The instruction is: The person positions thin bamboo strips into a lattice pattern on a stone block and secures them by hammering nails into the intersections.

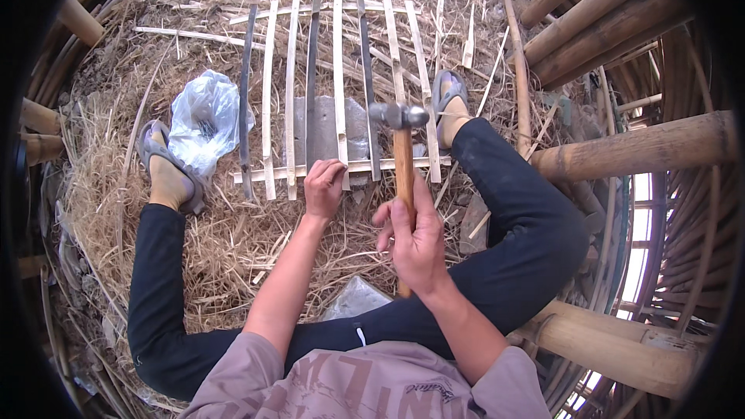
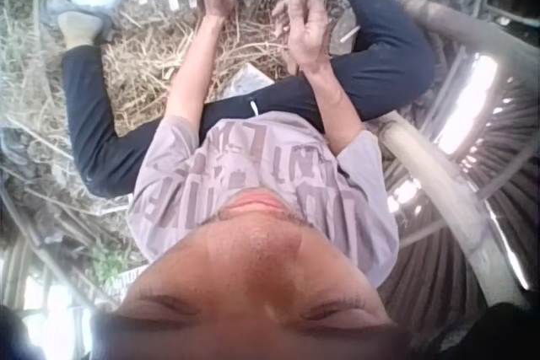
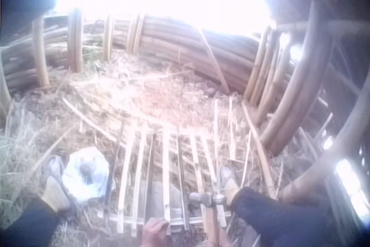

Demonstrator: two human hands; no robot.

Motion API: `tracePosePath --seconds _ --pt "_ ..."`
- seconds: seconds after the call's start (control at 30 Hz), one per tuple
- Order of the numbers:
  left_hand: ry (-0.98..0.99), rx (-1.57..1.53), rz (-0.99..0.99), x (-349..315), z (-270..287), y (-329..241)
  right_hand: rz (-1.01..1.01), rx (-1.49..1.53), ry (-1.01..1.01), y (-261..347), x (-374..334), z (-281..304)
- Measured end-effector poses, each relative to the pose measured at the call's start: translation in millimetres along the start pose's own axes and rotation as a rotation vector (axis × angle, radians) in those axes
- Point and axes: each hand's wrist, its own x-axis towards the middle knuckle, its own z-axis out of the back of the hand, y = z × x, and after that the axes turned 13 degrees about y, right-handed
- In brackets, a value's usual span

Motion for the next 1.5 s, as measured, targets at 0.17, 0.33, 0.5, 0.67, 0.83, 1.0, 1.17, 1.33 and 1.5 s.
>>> tracePosePath --seconds 0.17,0.33,0.5,0.67,0.83,1.0,1.17,1.33,1.5 --pt "0.001 0.024 0.008 0 0 1 -0.096 -0.668 0.077 -12 20 10" --pt "0.038 0.038 0.051 -1 -5 0 -0.266 -0.773 0.142 -68 20 10" --pt "0.04 0.045 0.029 -2 -1 3 -0.334 -0.746 0.089 -78 22 14" --pt "0.014 0.032 0.032 -1 -4 2 -0.322 -0.795 0.12 -78 24 17" --pt "0.013 0.055 0.046 1 -5 1 -0.293 -0.818 0.148 -84 22 13" --pt "0.018 0.07 0.039 0 -2 2 -0.238 -0.818 0.142 -88 25 10" --pt "0.01 0.052 0.051 0 -5 4 -0.27 -0.857 0.168 -96 25 12" --pt "0.004 0.033 0.063 -1 -6 3 -0.265 -0.826 0.146 -96 25 11" --pt "0.001 0.032 0.055 1 -5 4 -0.312 -0.806 0.149 -98 26 12"
